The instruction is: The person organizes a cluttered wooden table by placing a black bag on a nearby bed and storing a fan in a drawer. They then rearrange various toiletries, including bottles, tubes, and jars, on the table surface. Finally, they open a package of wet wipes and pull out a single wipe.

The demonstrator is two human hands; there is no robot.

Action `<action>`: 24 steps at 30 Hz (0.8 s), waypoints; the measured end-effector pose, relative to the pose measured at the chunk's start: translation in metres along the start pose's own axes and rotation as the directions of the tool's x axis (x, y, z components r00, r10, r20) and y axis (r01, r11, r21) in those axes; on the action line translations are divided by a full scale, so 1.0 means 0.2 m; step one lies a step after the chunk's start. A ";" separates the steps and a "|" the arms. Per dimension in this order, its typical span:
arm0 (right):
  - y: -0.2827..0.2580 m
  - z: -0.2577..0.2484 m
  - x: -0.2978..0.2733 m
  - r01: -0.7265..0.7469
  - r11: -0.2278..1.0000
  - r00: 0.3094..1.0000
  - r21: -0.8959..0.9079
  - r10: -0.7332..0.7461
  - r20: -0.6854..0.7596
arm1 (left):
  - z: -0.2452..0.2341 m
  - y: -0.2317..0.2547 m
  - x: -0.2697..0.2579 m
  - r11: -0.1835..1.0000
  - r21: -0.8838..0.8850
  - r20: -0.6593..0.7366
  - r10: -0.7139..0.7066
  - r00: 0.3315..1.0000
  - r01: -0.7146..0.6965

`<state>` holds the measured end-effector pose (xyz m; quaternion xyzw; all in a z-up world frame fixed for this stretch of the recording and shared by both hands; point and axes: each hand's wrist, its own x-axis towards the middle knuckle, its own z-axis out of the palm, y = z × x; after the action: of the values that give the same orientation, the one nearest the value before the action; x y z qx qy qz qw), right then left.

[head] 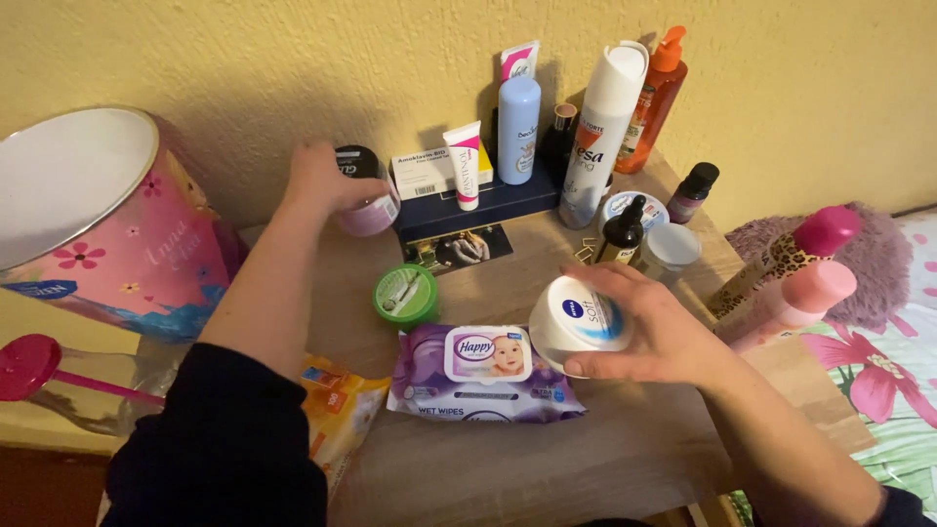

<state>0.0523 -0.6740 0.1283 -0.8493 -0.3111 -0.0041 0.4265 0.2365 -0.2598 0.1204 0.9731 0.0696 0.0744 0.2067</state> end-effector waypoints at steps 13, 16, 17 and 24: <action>-0.01 0.01 0.07 -0.016 1.000 0.999 -0.007 0.016 -0.029 | 0.24 -0.14 0.09 0.998 -0.025 0.012 -0.066 0.998 0.066; 0.00 0.03 0.10 -0.020 1.000 0.999 -0.009 0.019 -0.047 | 0.20 -0.11 -0.02 0.987 -0.146 -0.054 -0.074 0.996 0.066; -0.01 0.04 0.11 -0.017 1.000 0.998 -0.008 0.017 -0.059 | 0.14 -0.10 -0.07 0.979 -0.185 -0.001 -0.084 0.996 0.082; -0.09 0.14 0.42 0.151 0.984 0.972 -0.097 -0.165 -0.166 | -0.15 0.00 -0.22 0.855 -0.482 0.065 0.254 0.965 -0.193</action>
<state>0.1037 -0.6012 0.1466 -0.8354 -0.3390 -0.1250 0.4142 0.1874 -0.2556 0.1421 0.8977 -0.0774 0.0510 0.4308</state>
